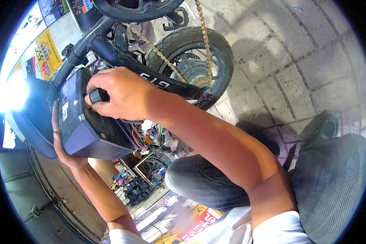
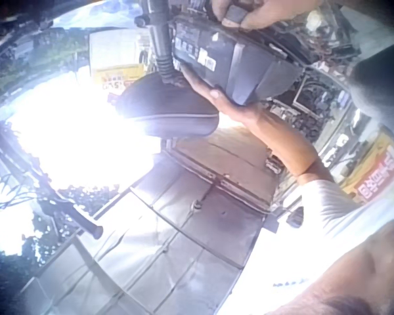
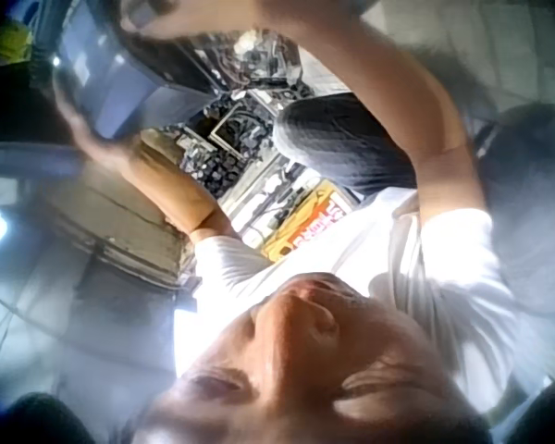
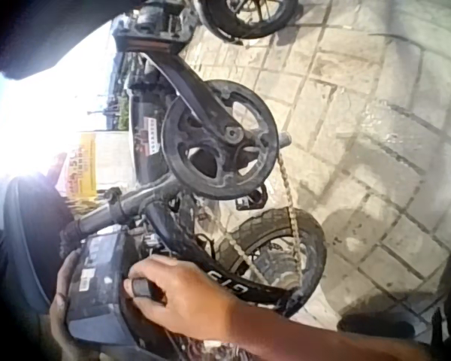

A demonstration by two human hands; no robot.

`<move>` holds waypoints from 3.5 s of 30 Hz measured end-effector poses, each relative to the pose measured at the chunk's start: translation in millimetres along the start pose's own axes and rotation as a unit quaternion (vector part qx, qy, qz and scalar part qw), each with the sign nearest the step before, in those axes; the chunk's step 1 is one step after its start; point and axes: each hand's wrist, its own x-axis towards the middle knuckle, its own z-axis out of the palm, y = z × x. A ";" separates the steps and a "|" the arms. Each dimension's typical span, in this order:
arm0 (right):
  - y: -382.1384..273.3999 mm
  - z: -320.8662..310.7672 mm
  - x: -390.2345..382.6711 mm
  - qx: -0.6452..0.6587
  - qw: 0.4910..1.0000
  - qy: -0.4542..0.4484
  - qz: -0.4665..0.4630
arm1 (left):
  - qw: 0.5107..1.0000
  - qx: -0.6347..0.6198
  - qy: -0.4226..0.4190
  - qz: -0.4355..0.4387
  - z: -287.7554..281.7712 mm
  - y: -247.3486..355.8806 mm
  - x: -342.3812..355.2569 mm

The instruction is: The person works on an electric scooter in a repair shop, initially adjusting the handlebars and then removing the seat to access the battery compartment. They remove the battery, inspect the internal wiring, and appear to be performing electrical maintenance.

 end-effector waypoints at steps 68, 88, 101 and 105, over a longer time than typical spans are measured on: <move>-2.3 -4.8 0.7 0.153 0.973 -0.066 0.160 | 1.000 0.007 0.005 0.006 -0.1 -0.9 -1.7; 14.2 -43.4 -25.4 0.210 0.941 0.001 0.265 | 0.986 0.104 -0.074 0.102 -25.9 -19.4 3.8; -15.6 -14.1 0.5 0.009 0.984 -0.067 0.165 | 0.994 0.075 -0.023 0.076 -6.9 -10.9 0.9; -7.0 -5.2 -3.2 -0.001 0.997 -0.023 0.075 | 0.993 0.076 -0.026 0.081 -11.9 -12.7 2.4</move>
